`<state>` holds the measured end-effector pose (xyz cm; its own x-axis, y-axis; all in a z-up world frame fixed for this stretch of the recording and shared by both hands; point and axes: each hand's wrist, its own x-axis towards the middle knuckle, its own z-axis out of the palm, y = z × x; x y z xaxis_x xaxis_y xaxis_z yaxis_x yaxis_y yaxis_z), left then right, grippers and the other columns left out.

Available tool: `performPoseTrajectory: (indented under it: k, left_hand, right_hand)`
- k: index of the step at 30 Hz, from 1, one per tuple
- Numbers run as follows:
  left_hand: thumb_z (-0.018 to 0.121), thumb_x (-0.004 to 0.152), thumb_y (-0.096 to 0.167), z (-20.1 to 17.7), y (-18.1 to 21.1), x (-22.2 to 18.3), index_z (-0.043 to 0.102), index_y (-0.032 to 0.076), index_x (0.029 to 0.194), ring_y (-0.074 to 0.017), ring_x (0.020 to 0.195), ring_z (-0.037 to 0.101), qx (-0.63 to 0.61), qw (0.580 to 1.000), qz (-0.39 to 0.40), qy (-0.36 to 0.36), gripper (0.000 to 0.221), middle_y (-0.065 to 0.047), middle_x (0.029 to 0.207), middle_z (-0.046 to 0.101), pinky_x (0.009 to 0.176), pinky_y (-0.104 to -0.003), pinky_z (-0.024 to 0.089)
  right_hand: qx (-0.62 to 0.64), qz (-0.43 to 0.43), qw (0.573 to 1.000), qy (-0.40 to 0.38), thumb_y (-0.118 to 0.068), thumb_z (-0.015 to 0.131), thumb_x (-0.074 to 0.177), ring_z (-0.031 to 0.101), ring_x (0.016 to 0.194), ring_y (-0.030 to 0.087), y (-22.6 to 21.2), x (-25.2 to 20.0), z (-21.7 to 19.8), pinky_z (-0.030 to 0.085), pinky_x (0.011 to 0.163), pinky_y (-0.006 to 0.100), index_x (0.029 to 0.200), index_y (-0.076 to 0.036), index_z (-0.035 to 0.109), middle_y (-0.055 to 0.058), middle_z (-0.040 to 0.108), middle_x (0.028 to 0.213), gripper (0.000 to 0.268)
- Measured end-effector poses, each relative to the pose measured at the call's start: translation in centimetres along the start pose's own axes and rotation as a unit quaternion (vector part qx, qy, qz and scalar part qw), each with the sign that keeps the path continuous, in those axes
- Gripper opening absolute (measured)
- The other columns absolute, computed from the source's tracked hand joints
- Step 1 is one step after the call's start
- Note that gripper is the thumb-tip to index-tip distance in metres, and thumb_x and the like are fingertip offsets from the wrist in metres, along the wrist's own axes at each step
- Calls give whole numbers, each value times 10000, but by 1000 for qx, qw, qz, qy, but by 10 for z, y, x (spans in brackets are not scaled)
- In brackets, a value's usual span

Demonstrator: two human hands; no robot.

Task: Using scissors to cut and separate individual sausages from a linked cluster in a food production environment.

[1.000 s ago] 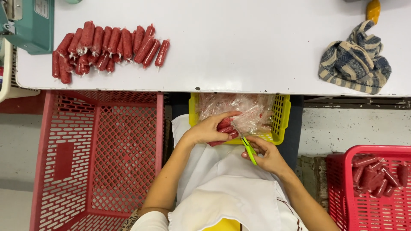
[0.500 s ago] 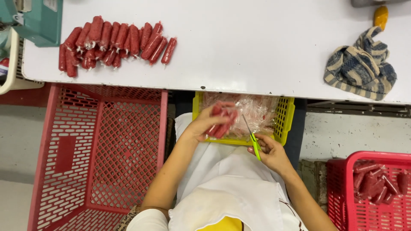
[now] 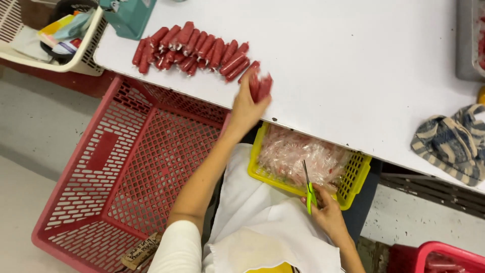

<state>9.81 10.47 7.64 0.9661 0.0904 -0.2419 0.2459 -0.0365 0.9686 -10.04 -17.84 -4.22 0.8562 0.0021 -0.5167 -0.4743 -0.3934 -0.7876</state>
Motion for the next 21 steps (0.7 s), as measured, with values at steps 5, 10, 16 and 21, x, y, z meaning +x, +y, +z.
performPoseTrajectory:
  k: [5, 10, 16, 21]
  left_hand:
    - [785, 924, 163, -42, -3, 95, 347, 123, 1539, -339, 1103, 597, 508, 792, 239, 239, 755, -217, 1370, 505, 883, -464, 558]
    - [557, 943, 125, -52, -23, 117, 432, 122, 1456, -553, 1402, 234, 648, 749, 59, 122, 529, -171, 1503, 380, 993, -673, 421]
    - [582, 972, 25, -23, -44, 52, 512, 88, 1436, -557, 1412, 281, 565, 763, 253, 186, 473, -241, 1548, 340, 1120, -749, 286]
    - [556, 983, -48, 21, -95, -39, 618, -71, 1150, -394, 978, 632, 354, 754, 548, 80, 180, -221, 1041, 655, 902, -486, 531]
  right_hand:
    - [-58, 5, 998, -1, -258, 789, 843, 662, 970, 134, 7, 2, 1, 509, 824, 282, 1408, -104, 623, 45, 752, 1170, 609]
    - [-134, 15, 991, -10, -368, 734, 861, 645, 963, 155, -6, -2, 0, 480, 831, 293, 1423, -177, 606, 8, 743, 1183, 607]
    - [-83, -28, 996, 6, -280, 775, 855, 652, 892, 116, 25, 6, -2, 510, 798, 284, 1405, -117, 606, 20, 748, 1056, 598]
    - [37, -56, 998, 14, -8, 603, 950, 771, 1050, 155, 10, 12, -22, 511, 610, 266, 1466, -137, 504, 100, 754, 1058, 541]
